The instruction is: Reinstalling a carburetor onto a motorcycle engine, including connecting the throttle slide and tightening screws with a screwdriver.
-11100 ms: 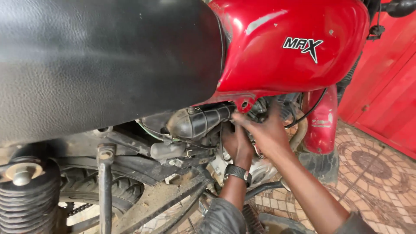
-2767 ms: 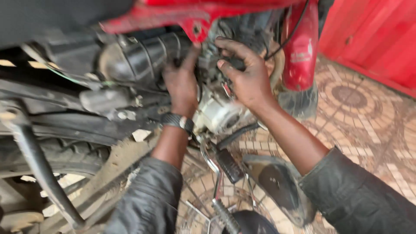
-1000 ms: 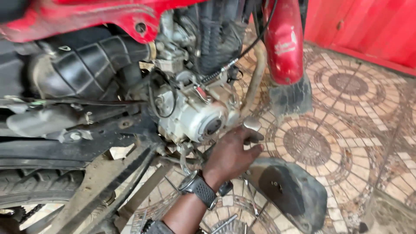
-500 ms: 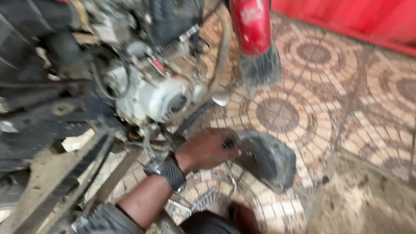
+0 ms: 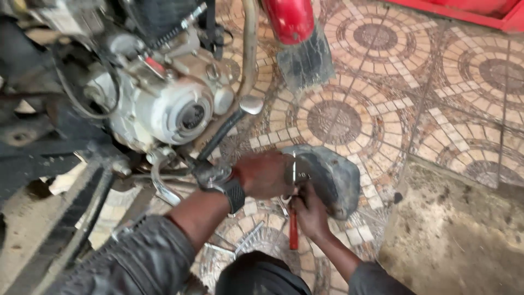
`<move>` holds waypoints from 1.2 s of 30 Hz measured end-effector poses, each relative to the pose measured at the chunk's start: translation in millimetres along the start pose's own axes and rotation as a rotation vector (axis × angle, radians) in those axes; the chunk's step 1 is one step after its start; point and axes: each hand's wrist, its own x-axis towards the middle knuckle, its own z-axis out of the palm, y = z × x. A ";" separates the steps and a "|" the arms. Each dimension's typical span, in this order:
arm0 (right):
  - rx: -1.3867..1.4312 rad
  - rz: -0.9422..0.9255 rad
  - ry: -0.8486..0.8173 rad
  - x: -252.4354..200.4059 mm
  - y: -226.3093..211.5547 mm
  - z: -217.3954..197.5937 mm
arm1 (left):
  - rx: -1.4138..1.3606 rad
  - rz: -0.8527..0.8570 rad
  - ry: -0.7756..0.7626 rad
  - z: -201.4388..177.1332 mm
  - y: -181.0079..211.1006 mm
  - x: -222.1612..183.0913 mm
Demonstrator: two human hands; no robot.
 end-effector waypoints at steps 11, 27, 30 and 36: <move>0.660 -0.413 -0.087 19.6 -136.4 -11.7 | -0.579 -0.150 0.917 -23.7 -28.7 -11.0; 0.494 0.098 -0.108 -33.6 -327.1 39.6 | -1.115 -0.050 1.695 -129.4 -57.0 -155.5; 0.598 -0.074 -0.090 -22.8 -308.3 58.5 | -0.216 -0.368 1.899 -126.2 -58.3 -181.5; 0.437 -0.140 -0.018 -13.3 -313.3 64.7 | 0.017 -0.549 1.591 -132.9 -59.9 -216.0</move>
